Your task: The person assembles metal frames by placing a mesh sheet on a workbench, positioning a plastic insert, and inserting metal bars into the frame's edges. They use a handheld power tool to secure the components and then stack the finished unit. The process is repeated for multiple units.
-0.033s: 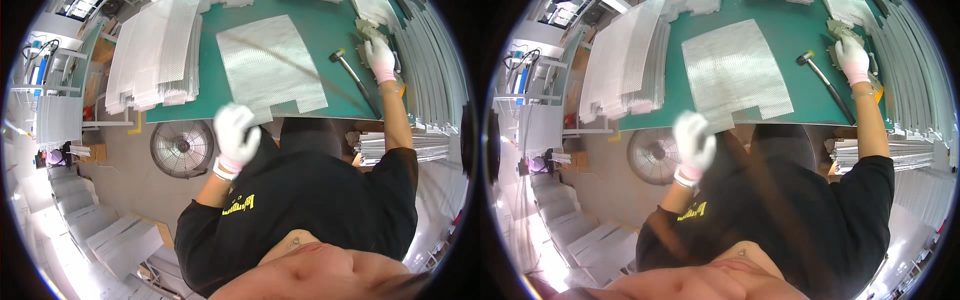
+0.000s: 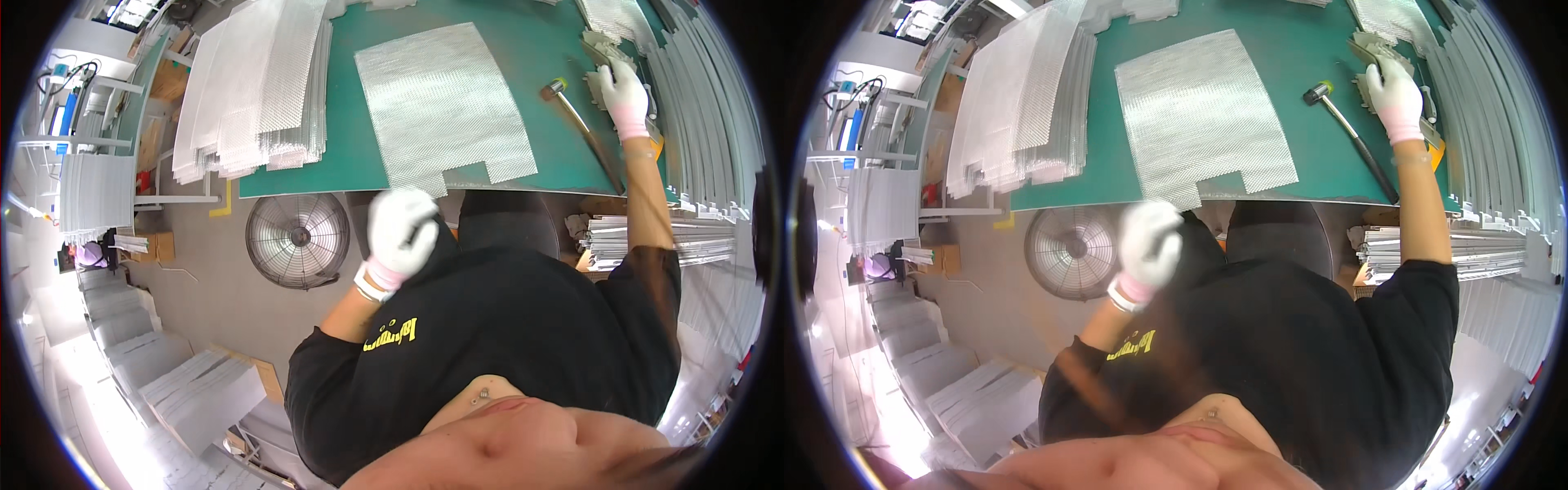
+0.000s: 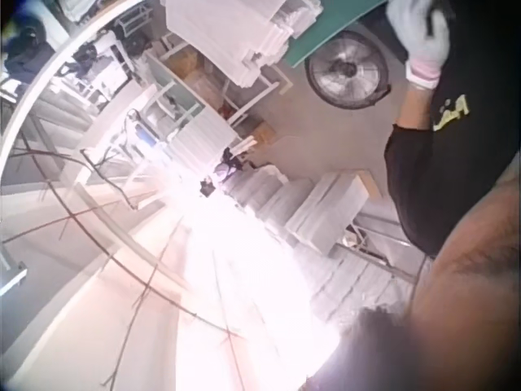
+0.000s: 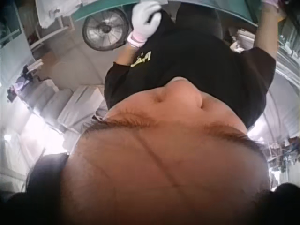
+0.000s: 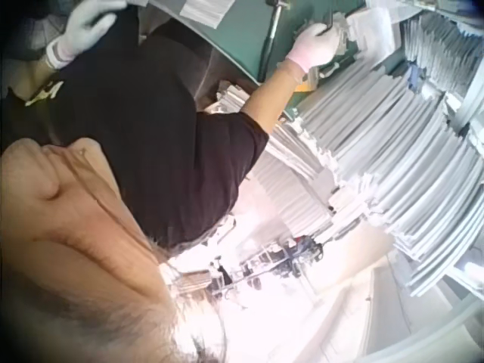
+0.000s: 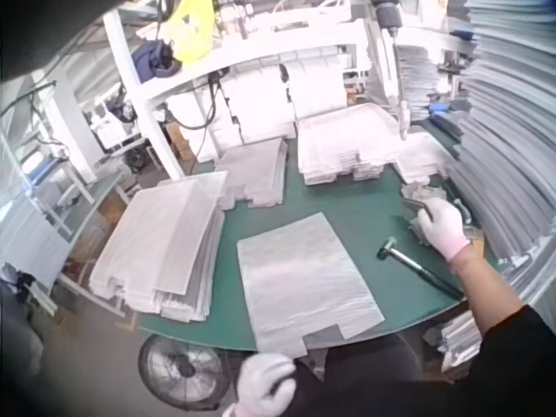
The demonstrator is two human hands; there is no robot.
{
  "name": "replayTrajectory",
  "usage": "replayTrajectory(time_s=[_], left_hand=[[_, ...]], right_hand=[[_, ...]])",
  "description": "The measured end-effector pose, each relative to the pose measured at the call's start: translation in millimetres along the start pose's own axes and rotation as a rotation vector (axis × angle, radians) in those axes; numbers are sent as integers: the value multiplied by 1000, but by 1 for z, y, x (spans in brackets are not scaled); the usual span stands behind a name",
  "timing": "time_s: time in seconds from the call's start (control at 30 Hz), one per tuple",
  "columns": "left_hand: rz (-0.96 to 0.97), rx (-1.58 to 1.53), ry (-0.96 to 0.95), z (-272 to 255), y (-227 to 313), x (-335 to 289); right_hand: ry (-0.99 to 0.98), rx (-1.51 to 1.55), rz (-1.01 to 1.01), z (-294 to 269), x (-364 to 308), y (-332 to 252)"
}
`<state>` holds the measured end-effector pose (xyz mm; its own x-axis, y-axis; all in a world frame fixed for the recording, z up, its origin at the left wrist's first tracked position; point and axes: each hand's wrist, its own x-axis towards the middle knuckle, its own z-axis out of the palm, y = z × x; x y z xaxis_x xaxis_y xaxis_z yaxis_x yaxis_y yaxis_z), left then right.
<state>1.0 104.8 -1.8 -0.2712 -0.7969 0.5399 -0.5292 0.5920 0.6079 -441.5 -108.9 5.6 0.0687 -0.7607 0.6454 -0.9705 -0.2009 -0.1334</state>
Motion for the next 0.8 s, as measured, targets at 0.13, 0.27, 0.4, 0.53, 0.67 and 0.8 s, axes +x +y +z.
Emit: replayTrajectory(time_s=[0.13, 0.27, 0.4, 0.53, 0.67, 0.8], left_hand=[[-1108, -1165, 112, 58, 6, -54], [-1212, -1362, 368, 78, -17, -23], [-1182, -1219, 420, 80, -9, -17], [-1176, -1138, 389, 78, -5, -26], [-1142, -1088, 384, 78, 2, -37], [-1119, -1260, 439, 83, 6, -41]], right_hand=[[-134, 822, 297, -55, -53, -118], [-832, 1217, 342, -61, -153, -198], [-981, 1661, 977, -24, -206, -225], [-958, 1754, 940, -10, -204, -229], [-955, 1717, 1010, -5, -215, -226], [-962, 1766, 1027, -10, -215, -226]])
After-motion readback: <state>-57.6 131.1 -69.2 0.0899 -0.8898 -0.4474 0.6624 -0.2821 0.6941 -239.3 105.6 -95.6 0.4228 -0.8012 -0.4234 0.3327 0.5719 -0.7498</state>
